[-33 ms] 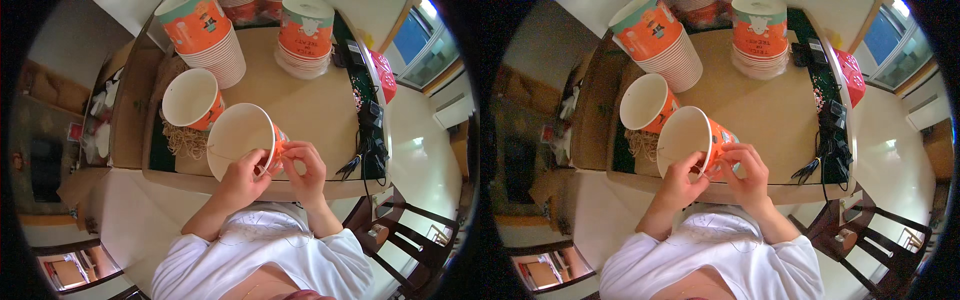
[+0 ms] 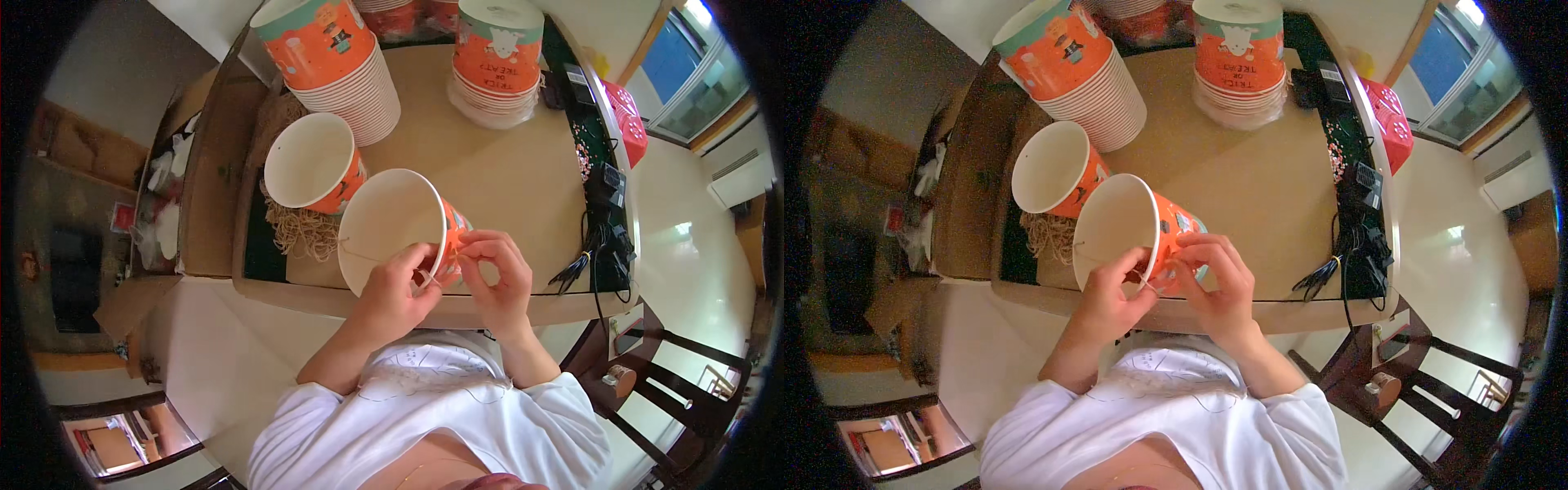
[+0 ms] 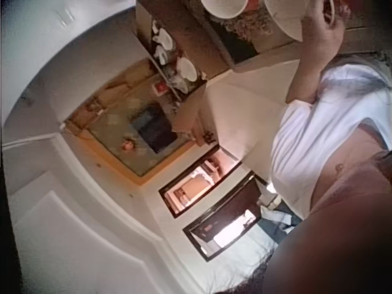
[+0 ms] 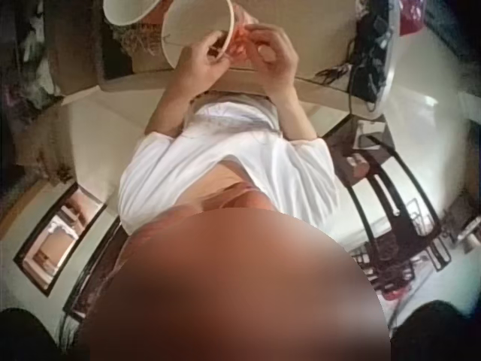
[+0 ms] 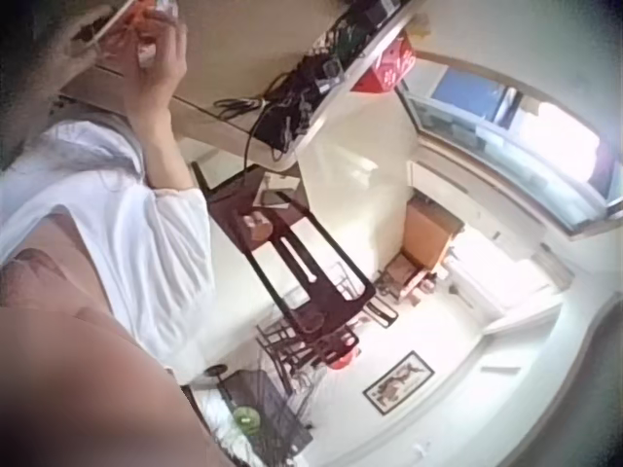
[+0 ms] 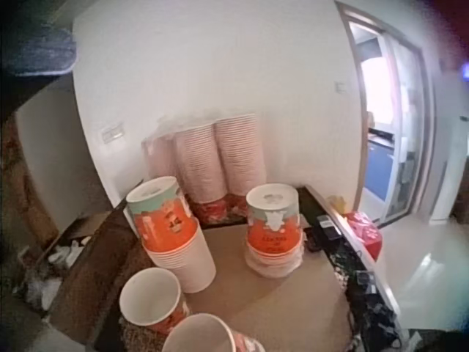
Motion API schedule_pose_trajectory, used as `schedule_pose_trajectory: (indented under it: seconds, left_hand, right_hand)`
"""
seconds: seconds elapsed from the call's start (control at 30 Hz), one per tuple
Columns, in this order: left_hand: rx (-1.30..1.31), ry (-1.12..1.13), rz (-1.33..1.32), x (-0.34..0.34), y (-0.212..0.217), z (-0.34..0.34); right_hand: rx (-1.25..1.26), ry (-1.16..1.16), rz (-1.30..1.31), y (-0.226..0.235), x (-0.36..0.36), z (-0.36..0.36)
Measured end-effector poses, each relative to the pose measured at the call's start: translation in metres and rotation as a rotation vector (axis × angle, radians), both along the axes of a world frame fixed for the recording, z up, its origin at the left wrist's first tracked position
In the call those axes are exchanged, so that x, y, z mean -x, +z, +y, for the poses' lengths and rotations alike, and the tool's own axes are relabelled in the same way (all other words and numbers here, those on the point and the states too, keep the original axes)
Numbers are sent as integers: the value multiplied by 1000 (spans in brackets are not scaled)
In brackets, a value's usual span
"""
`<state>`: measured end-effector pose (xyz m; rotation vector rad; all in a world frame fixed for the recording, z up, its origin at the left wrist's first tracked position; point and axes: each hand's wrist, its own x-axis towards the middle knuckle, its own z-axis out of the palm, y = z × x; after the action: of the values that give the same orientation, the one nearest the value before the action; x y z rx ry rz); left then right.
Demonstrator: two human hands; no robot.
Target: Securing rubber bands onto the rims of paper bowls for packaging.
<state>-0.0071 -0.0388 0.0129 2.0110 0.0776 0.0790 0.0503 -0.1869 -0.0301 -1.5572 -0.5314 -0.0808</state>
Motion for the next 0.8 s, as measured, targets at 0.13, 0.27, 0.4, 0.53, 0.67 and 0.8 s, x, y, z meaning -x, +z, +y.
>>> schedule_pose_trajectory:
  seconds: [0.13,0.27,0.4,0.53,0.67,0.8]
  left_hand:
    - [19,9,34,1,-6,3]
    - [58,-9,-16,0,-4,2]
    - [101,21,-52,-1,-6,0]
    - [72,24,-21,3,-3,2]
    - [62,40,-19,1,1,-3]
    - [69,-6,-18,0,2,-2]
  right_hand:
    - [16,-20,-68,6,0,3]
    - [20,-72,-172,5,0,5]
    - [-38,-119,-137,-1,-1,7]
    - [-3,-115,-191,1,-2,9]
    - [-3,-124,-195,4,-4,10]
    - [23,-103,-175,5,-4,8]
